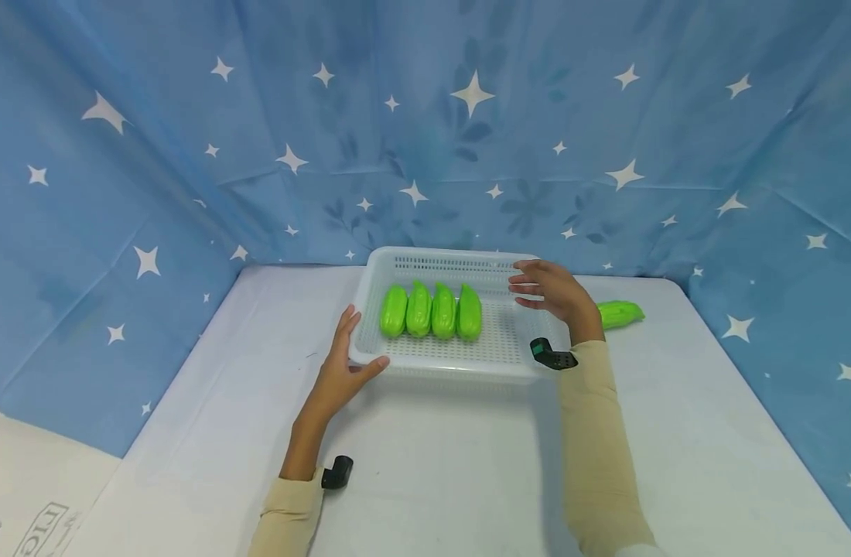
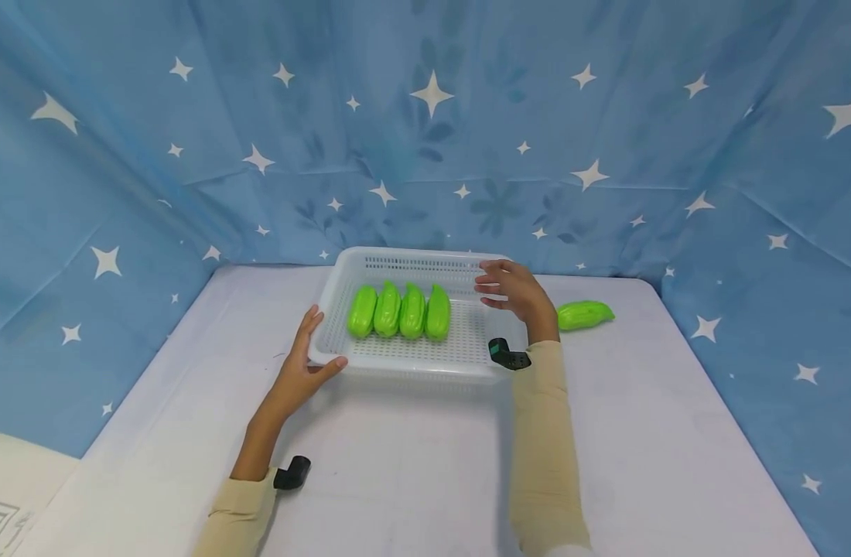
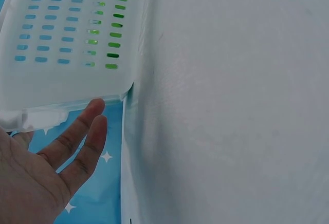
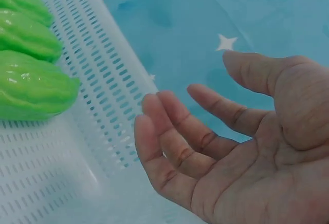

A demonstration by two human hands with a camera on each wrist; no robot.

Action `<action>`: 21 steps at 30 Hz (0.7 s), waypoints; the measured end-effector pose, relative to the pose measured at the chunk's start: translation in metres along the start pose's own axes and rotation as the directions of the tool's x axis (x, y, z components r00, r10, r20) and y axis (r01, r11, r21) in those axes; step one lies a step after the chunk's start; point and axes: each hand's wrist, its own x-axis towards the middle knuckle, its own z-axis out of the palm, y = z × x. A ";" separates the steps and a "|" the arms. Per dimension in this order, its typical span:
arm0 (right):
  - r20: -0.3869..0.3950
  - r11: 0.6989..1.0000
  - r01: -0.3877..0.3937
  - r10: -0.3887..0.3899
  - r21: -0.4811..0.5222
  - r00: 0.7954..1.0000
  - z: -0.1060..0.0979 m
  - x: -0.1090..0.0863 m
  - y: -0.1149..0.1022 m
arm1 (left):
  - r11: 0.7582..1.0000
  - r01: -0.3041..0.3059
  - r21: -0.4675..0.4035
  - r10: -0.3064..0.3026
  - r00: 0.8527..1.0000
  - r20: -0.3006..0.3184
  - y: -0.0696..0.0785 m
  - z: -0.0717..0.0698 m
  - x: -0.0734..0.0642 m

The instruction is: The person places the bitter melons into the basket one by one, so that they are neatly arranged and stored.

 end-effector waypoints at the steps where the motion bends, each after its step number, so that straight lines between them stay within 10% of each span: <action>1: -0.009 1.000 0.020 -0.020 0.014 1.000 -0.002 -0.003 0.001 | 1.000 0.003 -0.001 -0.003 1.000 -0.001 0.000 0.000 0.000; 13: -0.102 0.945 0.161 -0.137 0.285 0.985 -0.032 -0.040 0.017 | 1.000 -0.008 -0.014 0.008 1.000 0.002 -0.002 0.000 0.003; 21: -0.306 0.926 0.170 -0.063 0.336 0.950 -0.072 -0.064 0.057 | 1.000 0.002 -0.009 -0.002 1.000 0.001 -0.002 0.001 0.002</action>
